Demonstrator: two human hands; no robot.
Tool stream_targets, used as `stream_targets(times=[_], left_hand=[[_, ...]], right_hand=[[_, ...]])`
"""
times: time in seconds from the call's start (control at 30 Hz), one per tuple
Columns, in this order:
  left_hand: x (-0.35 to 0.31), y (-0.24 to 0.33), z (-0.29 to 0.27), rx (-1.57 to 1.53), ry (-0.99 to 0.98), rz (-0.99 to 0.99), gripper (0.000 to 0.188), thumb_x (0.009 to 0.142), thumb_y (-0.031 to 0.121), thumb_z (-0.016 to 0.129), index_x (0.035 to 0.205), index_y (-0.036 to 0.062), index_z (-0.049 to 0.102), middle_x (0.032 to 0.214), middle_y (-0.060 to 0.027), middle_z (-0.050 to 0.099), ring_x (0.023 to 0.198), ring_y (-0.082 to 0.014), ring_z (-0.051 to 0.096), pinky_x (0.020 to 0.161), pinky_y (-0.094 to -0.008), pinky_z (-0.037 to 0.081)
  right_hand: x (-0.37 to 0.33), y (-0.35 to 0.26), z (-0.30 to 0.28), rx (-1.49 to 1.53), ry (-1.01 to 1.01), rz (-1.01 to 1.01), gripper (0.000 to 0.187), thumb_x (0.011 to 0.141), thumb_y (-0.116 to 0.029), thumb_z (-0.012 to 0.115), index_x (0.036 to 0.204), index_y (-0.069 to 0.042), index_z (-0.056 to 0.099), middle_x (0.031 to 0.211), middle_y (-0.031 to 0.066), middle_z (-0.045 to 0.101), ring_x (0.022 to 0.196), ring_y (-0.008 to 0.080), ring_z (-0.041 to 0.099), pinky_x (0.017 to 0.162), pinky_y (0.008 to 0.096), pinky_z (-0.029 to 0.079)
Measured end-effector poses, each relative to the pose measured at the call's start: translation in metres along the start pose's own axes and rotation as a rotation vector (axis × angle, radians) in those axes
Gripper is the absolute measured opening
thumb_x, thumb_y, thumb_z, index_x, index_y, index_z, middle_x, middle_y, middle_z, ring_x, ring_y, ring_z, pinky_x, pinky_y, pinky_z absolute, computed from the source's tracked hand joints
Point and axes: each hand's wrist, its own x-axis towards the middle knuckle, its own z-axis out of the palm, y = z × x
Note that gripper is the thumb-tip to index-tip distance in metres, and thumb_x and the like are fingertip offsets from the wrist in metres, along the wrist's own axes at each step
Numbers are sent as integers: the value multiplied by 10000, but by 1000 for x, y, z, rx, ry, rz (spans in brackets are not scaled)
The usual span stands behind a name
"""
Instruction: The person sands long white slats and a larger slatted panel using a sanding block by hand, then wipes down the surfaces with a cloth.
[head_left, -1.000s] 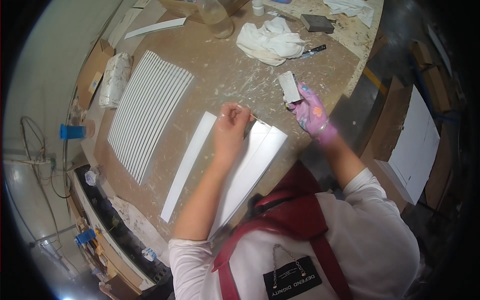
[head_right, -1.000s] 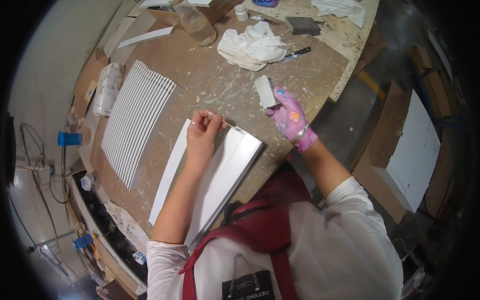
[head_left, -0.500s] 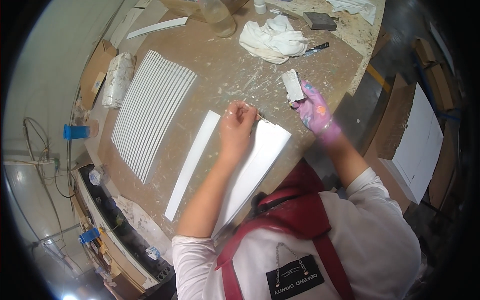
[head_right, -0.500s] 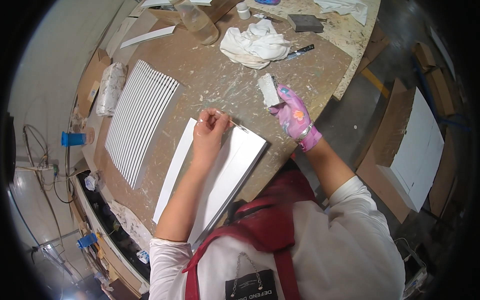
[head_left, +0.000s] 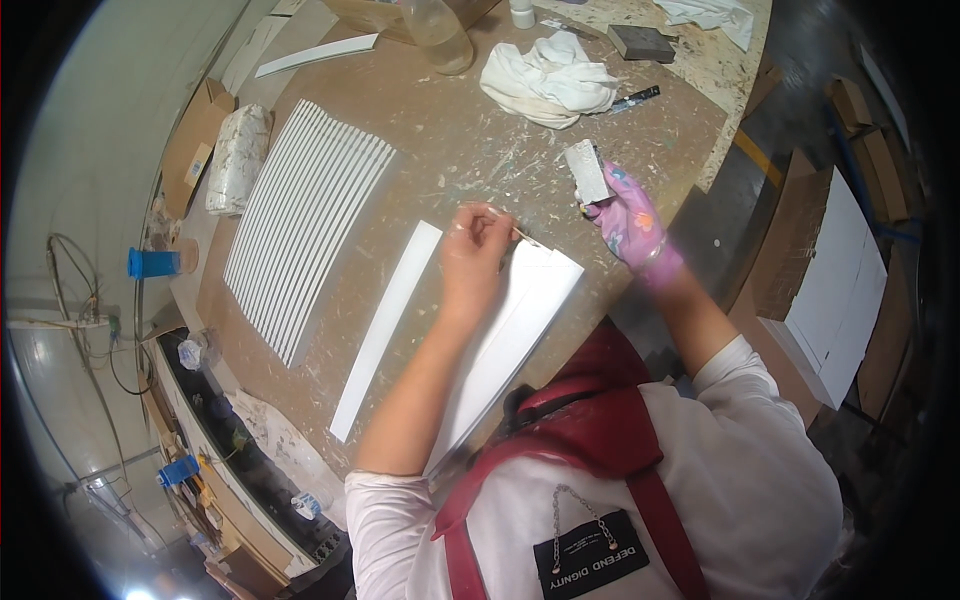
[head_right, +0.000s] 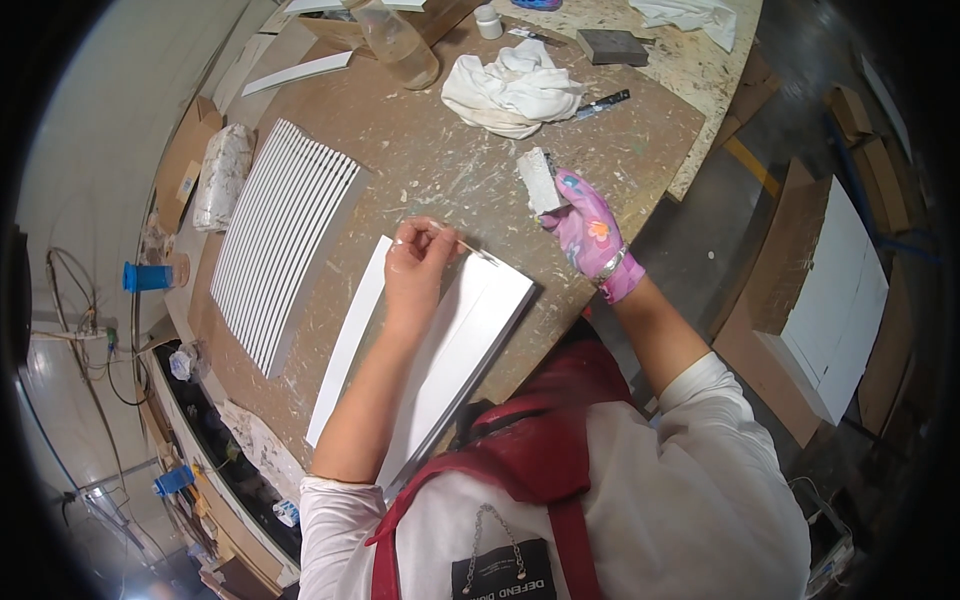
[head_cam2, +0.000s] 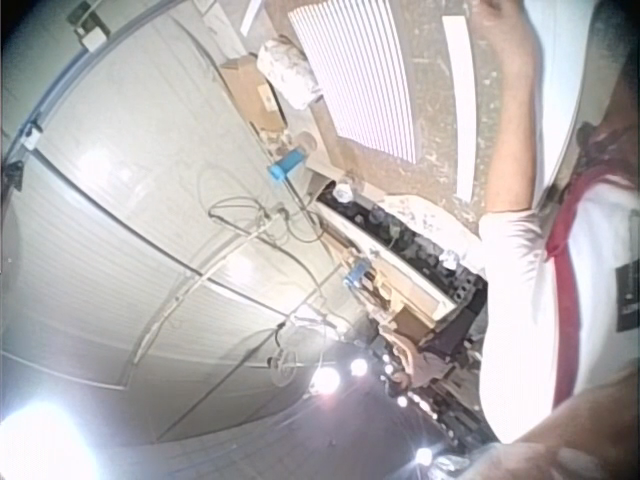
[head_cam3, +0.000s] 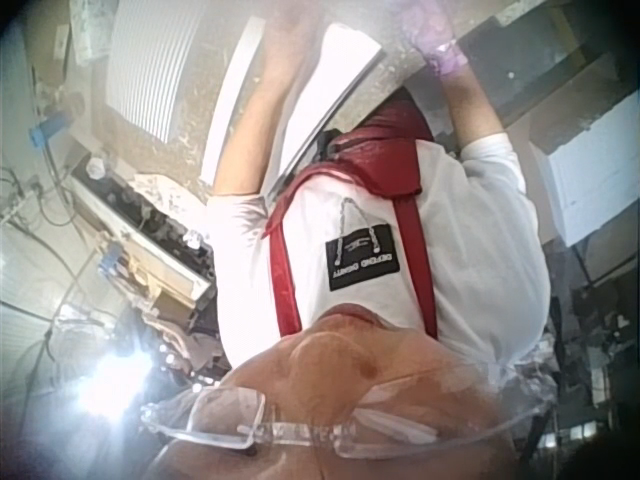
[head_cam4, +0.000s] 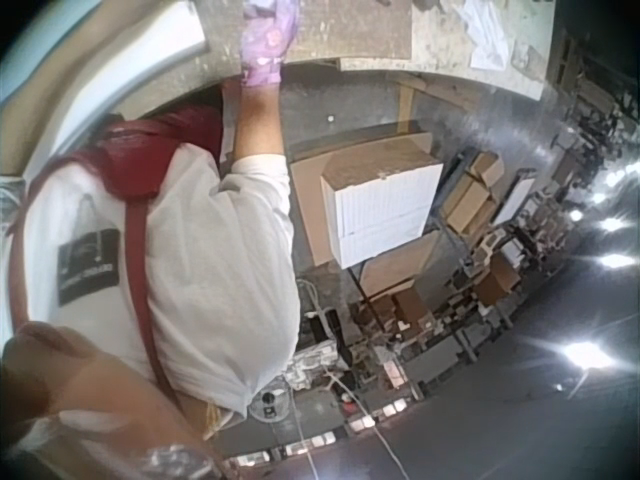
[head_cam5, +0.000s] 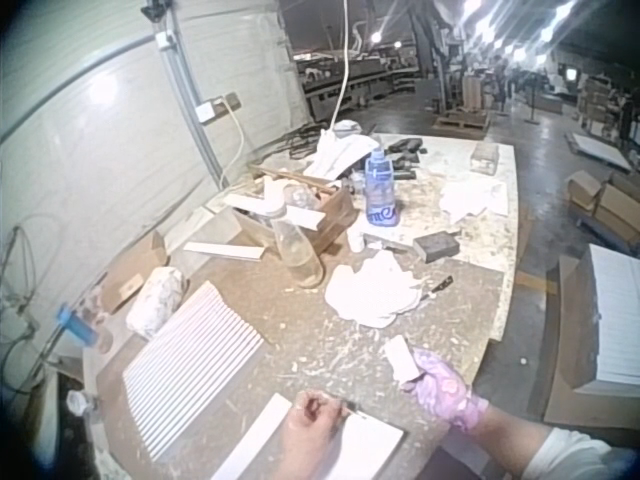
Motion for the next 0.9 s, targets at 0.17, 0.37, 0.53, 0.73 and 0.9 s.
stream_targets(times=[0.17,0.37,0.53,0.73,0.9], left_hand=[[-12,29,-50,68,152,38,128,909,157,611,952,45,569,844,-48,630,786,-122,594,750,-261,460],[-83,26,-225,88,631,78,55,921,139,585,937,91,565,843,-1,587,744,-67,534,668,-191,405],[-221,-40,-411,997,914,-55,131,899,161,599,943,47,647,784,-67,659,709,-151,624,648,-283,476],[-305,-93,-457,1561,842,-506,147,854,218,604,905,96,669,903,-144,671,847,-344,640,719,-434,494],[-303,-104,-445,1515,733,-556,226,817,204,624,1002,74,642,1023,-174,602,942,-377,584,802,-449,476]], right_hand=[[1,-2,-3,16,-12,4,329,965,-233,519,1249,-67,507,1136,54,606,951,147,593,755,277,475],[7,-1,-11,-34,28,13,314,951,-248,535,1208,-68,528,1085,64,615,921,170,597,728,295,478],[1,3,11,-157,1,-43,321,924,-293,556,1117,-37,559,1010,81,617,858,178,592,720,297,473],[11,-14,-26,-256,-32,67,295,961,-283,512,1160,-73,571,1074,74,634,897,157,597,729,257,472],[14,-12,-20,-237,-4,99,311,952,-269,520,1188,-70,564,1116,70,627,924,158,589,742,272,474]])
